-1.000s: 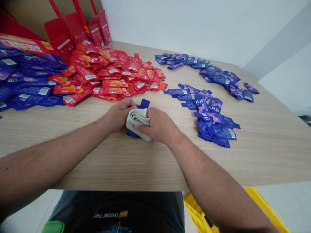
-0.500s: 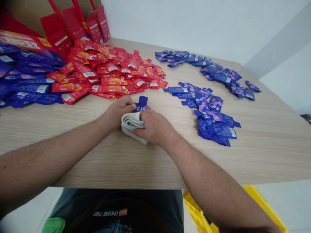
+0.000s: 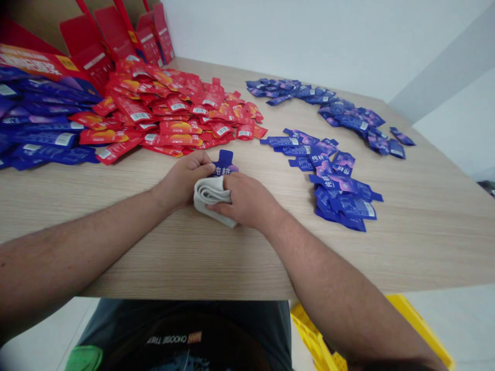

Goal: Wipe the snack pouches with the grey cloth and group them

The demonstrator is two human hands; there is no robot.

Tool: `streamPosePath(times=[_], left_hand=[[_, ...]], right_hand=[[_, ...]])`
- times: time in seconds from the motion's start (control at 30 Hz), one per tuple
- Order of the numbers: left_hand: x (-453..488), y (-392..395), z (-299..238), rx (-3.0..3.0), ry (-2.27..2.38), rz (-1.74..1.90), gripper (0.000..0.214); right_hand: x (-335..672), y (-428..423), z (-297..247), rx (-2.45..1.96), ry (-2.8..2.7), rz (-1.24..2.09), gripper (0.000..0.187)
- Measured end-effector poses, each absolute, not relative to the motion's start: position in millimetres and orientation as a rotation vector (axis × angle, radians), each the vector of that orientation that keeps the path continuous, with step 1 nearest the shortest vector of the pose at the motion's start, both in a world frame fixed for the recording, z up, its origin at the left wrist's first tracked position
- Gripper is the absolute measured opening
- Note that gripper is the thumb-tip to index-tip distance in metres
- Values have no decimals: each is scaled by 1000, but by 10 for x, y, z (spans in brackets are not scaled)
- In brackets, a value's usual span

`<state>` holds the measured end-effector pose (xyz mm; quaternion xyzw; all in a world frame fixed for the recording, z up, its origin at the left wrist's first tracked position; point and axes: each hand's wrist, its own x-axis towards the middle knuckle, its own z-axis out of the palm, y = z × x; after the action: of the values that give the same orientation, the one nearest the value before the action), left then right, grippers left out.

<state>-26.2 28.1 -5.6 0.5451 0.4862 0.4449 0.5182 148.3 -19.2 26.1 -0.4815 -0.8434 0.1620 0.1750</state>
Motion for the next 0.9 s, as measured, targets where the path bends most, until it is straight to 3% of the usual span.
streamPosePath(times=[0.07,0.2,0.33,0.43,0.57,0.7,0.83,0.9], left_hand=[[-255,280,-56,1322,1158,1086,14],[-228,278,-52,1215,1096,1121,16],[-214,269,-28,1116,1023,1111,16],[-207,267,-6,988,1017,1111,16],[-201,276,4,958,985,1131,18],[-195,289,8,905,1015,1157,16],[-198,289,0,958,1033,1146,16],[-204,273,-15,1022,1038,1129,16]], right_hand=[[1521,-166,275,-1322,-2467,520,28],[1620,-100,307,-1608,-2108,439,37],[1652,-92,311,-1387,-2265,698,36],[1651,-103,306,-1498,-2151,643,39],[1660,-95,301,-1411,-2234,840,36],[1664,-81,283,-1531,-2096,673,38],[1627,-97,265,-1390,-2275,815,33],[1621,-96,270,-1450,-2243,644,34]])
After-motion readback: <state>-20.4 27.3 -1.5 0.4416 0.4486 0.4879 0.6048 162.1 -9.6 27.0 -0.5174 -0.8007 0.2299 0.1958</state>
